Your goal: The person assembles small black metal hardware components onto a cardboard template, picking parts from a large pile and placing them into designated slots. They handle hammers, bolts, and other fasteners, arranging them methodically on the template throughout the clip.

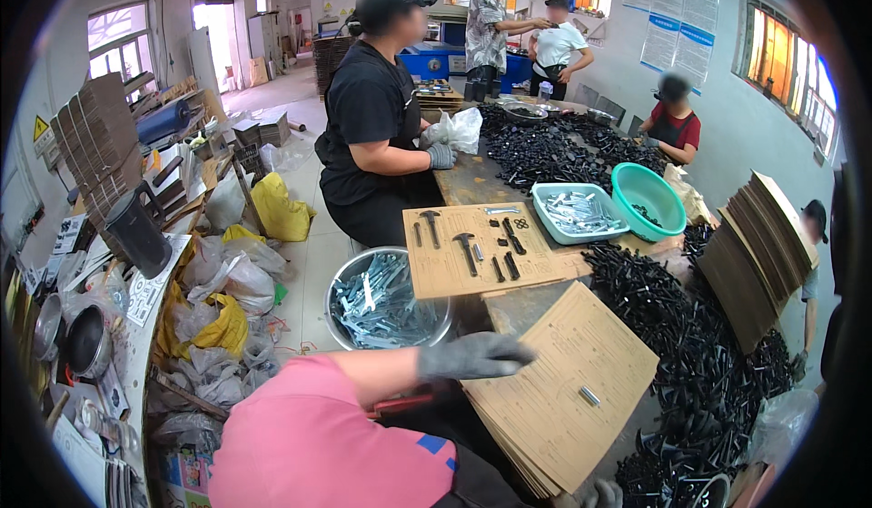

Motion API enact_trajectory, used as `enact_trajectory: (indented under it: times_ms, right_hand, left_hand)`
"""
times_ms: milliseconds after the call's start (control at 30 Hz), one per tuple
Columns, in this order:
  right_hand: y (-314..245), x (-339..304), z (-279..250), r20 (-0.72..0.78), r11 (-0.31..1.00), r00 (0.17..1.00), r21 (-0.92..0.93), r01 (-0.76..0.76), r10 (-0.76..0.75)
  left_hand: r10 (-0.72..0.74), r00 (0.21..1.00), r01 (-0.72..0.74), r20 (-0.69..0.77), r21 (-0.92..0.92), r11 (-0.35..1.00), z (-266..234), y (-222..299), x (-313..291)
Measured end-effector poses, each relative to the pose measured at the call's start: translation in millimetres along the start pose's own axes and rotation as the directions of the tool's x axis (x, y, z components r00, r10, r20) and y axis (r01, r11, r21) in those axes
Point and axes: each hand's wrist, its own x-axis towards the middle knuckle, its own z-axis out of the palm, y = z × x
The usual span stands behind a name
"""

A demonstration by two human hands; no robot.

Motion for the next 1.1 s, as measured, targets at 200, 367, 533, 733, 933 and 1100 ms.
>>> enact_trajectory:
  times_ms: [200,367,533,733,933,1100]
  right_hand:
    - [-18,83,37,-0.189,0.871,0.942,0.463,-0.164,0.278]
    - [-9,92,28,-0.265,0.778,0.831,0.563,-0.279,0.490]
    - [-15,93,43,-0.287,0.862,0.855,0.410,-0.298,0.433]
    - [-21,108,51,-0.345,0.847,0.845,0.489,-0.209,0.408]
    - [-37,135,50,-0.256,0.918,0.955,0.395,-0.040,0.151]
    - [-59,167,49,-0.151,0.943,0.987,0.334,0.005,0.048]
  left_hand:
    - [0.514,0.857,-0.510,-0.041,0.085,0.856,136,59,118]
    - [0.576,0.771,-0.530,-0.271,0.228,0.817,167,64,149]
    - [0.596,0.758,-0.476,-0.264,0.399,0.783,168,56,149]
    - [0.697,0.677,-0.530,-0.237,0.499,0.685,154,59,148]
    - [0.682,0.701,-0.559,-0.208,0.435,0.706,139,49,142]
    - [0.532,0.824,-0.491,-0.196,0.223,0.842,113,27,127]
